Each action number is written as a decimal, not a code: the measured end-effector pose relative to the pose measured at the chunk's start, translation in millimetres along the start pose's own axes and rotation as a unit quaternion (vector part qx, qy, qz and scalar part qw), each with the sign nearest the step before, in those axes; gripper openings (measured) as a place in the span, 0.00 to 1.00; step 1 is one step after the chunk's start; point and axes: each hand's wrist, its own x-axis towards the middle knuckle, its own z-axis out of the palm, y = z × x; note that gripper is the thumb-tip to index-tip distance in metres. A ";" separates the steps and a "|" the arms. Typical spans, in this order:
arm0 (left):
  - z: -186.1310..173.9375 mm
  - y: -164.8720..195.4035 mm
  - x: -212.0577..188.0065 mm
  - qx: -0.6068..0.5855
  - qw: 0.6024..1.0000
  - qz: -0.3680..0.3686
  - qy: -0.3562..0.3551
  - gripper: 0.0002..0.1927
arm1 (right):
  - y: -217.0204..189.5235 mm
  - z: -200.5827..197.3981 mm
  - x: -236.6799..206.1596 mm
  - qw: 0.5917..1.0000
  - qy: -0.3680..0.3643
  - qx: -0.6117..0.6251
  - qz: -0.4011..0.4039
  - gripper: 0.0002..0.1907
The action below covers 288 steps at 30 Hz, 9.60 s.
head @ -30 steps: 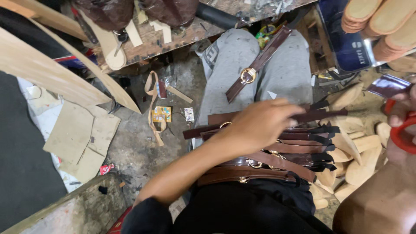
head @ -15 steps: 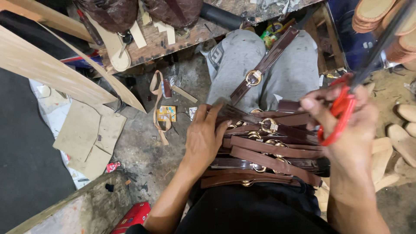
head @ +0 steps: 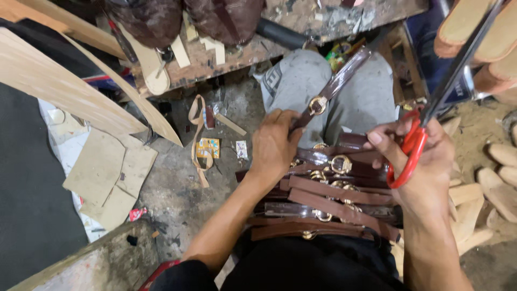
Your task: The person sits in a shoe workshop trimming the ends of brown leather straps with red-handled scissors, working across a pile of buckle-fitted straps on their lap. They cut each strap end, set it on the finished pile, and at one point fit a strap around a wooden shoe last before continuing to trim more straps.
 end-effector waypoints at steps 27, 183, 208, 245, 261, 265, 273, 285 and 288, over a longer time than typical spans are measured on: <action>-22.9 -16.7 34.2 -0.063 0.988 -0.045 -0.130 0.19 | 14.0 -6.4 62.8 0.998 0.050 0.031 0.014 0.15; 9.3 -55.0 1.4 -0.383 0.894 -0.233 -0.014 0.16 | 70.4 90.4 65.3 0.941 -0.056 -0.323 -0.084 0.20; 6.8 -53.3 16.6 -0.356 0.903 -0.240 -0.026 0.10 | 54.8 80.3 30.4 0.987 -0.028 0.042 0.152 0.15; -5.5 -15.1 2.8 -0.368 0.893 -0.258 -0.004 0.09 | 52.9 104.5 -66.5 0.912 -0.113 0.114 0.378 0.34; -16.5 -47.6 15.1 -0.373 0.889 -0.263 0.047 0.11 | 43.8 78.5 -47.2 0.895 -0.147 0.161 0.391 0.26; -18.9 -60.3 12.7 -0.342 0.905 -0.250 0.026 0.11 | 25.1 35.3 -19.2 0.971 -0.109 -0.136 0.165 0.15; -6.7 -36.5 5.8 -0.201 0.958 -0.193 -0.074 0.08 | 12.1 -0.9 25.2 0.972 0.057 -0.218 0.064 0.12; -23.4 -11.4 14.8 -0.128 0.983 -0.129 -0.032 0.06 | 21.9 9.2 108.5 0.793 -0.123 -0.581 -0.136 0.19; -34.9 -22.3 15.1 -0.165 0.973 -0.160 -0.016 0.06 | 15.7 13.5 124.9 0.844 -0.130 -0.510 -0.106 0.18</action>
